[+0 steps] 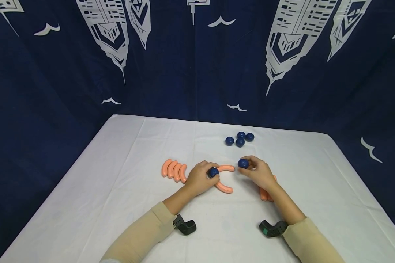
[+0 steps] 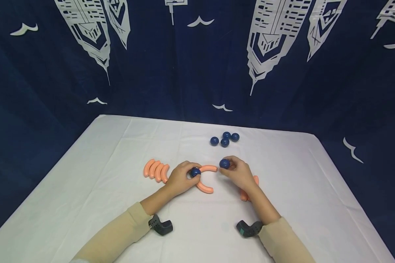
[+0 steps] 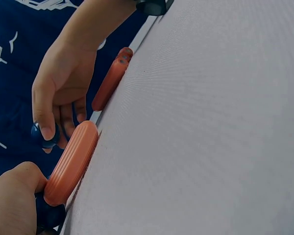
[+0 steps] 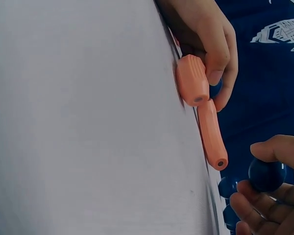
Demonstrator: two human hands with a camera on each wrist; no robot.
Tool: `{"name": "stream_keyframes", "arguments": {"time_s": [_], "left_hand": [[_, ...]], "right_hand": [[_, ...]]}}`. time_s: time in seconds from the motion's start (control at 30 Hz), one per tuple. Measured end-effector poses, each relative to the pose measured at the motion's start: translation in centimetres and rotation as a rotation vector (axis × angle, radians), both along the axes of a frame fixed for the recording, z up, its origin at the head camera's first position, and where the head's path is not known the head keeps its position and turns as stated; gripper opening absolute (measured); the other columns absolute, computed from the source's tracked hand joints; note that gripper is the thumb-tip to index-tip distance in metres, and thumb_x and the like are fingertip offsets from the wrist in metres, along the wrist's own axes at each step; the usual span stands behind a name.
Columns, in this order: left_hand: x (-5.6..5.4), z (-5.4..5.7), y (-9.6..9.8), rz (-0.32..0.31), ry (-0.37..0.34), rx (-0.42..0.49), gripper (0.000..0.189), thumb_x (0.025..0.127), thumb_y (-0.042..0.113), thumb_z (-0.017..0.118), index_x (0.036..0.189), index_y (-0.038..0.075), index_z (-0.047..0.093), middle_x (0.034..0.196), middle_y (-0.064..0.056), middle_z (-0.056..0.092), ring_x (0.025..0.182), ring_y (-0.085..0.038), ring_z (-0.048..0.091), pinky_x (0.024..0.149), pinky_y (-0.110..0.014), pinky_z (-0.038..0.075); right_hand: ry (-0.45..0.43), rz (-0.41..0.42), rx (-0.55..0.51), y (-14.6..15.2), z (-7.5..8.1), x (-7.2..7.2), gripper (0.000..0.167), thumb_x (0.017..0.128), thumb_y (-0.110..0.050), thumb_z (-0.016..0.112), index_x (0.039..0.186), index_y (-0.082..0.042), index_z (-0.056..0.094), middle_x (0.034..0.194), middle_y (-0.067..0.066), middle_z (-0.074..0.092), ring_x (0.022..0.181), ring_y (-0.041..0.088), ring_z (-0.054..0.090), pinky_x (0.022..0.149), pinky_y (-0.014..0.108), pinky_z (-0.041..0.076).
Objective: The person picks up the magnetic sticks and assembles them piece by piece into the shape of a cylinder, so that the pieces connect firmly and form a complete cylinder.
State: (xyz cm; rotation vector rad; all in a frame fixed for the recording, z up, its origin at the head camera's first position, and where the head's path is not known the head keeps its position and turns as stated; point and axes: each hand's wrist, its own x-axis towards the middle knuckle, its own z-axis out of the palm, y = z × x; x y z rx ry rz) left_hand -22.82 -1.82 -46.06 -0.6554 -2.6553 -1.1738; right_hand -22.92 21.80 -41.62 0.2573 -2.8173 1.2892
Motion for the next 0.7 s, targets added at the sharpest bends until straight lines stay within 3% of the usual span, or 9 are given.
{"name": "stream_keyframes", "arguments": {"time_s": [0.43,0.7], "left_hand": [[0.0,0.0,-0.1,-0.004,-0.003,0.024,0.032,0.082,0.023,0.066,0.113,0.016,0.07,0.099,0.0,0.063,0.089,-0.013,0.057,0.078,-0.028,0.048],[-0.1,-0.1,0.0,-0.005,0.055,0.015,0.032,0.082,0.023,0.066,0.113,0.015,0.071,0.098,-0.002,0.065,0.089,-0.015,0.06,0.077,-0.03,0.049]], "right_hand": [[-0.024,0.033,0.064,-0.3,-0.9,0.4,0.042,0.084,-0.021,0.075,0.118,-0.001,0.061,0.099,0.012,0.066,0.09,0.025,0.06,0.076,0.035,0.046],[0.008,0.04,0.117,-0.6,-1.3,0.5,0.037,0.082,-0.02,0.077,0.112,-0.002,0.063,0.097,0.01,0.065,0.089,0.024,0.06,0.079,0.038,0.047]]}}
